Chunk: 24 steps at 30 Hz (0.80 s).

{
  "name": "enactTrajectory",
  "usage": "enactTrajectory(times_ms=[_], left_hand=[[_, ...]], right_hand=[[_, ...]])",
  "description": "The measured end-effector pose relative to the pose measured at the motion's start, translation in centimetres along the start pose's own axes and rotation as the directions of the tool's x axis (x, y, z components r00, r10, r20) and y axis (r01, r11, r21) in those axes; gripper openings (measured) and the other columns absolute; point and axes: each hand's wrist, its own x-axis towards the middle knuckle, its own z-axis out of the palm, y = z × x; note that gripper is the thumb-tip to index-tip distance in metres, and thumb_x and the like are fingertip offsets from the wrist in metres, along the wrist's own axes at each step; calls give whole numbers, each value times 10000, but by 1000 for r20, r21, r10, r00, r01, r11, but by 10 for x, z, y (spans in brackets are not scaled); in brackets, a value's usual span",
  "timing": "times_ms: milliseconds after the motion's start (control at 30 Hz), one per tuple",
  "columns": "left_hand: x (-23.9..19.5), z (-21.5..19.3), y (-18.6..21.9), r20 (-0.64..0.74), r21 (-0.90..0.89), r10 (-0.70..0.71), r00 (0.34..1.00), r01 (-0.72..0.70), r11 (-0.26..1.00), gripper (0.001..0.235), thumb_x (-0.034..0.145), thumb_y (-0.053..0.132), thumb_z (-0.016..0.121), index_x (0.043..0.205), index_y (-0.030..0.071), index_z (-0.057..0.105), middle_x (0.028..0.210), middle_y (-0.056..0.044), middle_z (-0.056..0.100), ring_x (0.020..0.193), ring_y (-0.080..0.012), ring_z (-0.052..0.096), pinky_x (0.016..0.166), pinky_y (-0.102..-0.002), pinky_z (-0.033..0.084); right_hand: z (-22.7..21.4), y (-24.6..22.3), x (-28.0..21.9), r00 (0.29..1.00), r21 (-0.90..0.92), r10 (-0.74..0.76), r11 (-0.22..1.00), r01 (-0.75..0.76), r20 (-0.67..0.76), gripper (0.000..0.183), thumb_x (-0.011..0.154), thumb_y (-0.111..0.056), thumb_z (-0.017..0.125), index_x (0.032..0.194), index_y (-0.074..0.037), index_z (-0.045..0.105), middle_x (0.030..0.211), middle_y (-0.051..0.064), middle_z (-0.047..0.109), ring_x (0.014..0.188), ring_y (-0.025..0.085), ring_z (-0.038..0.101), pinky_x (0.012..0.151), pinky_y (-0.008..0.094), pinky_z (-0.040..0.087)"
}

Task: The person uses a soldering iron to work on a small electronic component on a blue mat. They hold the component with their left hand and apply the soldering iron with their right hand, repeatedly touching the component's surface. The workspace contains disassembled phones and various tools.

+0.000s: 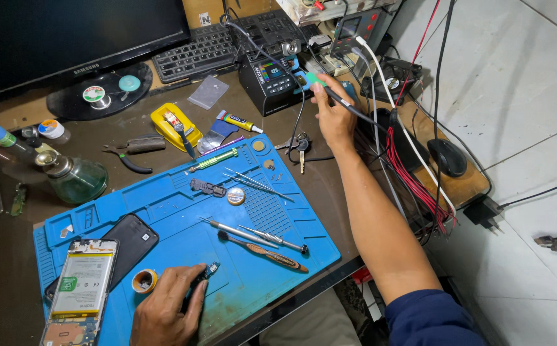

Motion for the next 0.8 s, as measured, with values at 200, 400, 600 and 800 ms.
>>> enactTrajectory(times_ms=[200,400,600,800], left_hand=[[1,-1,2,-15,11,16,1000,-16,1000,325,924,267,700,1241,193,709,1073,5,711,874,-177,712,737,-325,583],[1,-1,4,-7,4,-18,1000,18,1000,332,919,258,709,1243,184,715,1082,3,716,890,-179,717,757,-334,596],[0,0,1,-11,20,2,1000,-2,1000,329,925,259,703,1246,189,709,1070,2,706,865,-177,707,745,-335,592],[1,-2,6,-17,26,-14,1000,15,1000,325,919,249,710,1237,185,717,1080,5,715,886,-176,710,732,-330,587]], right_hand=[[2,23,4,993,-133,-119,984,122,27,242,1015,-284,641,1191,-142,727,947,60,813,845,150,788,730,311,645],[1,15,-1,988,-98,-147,984,152,53,375,1039,-343,615,1331,-113,665,1080,70,811,829,152,782,688,280,649],[4,17,-1,986,-5,-151,988,151,-63,252,1019,-249,648,1190,-76,718,1019,119,792,883,190,795,707,278,659],[3,8,-4,995,-107,-51,992,60,84,341,1030,-325,623,1338,-192,683,1010,20,806,841,105,750,503,246,610]])
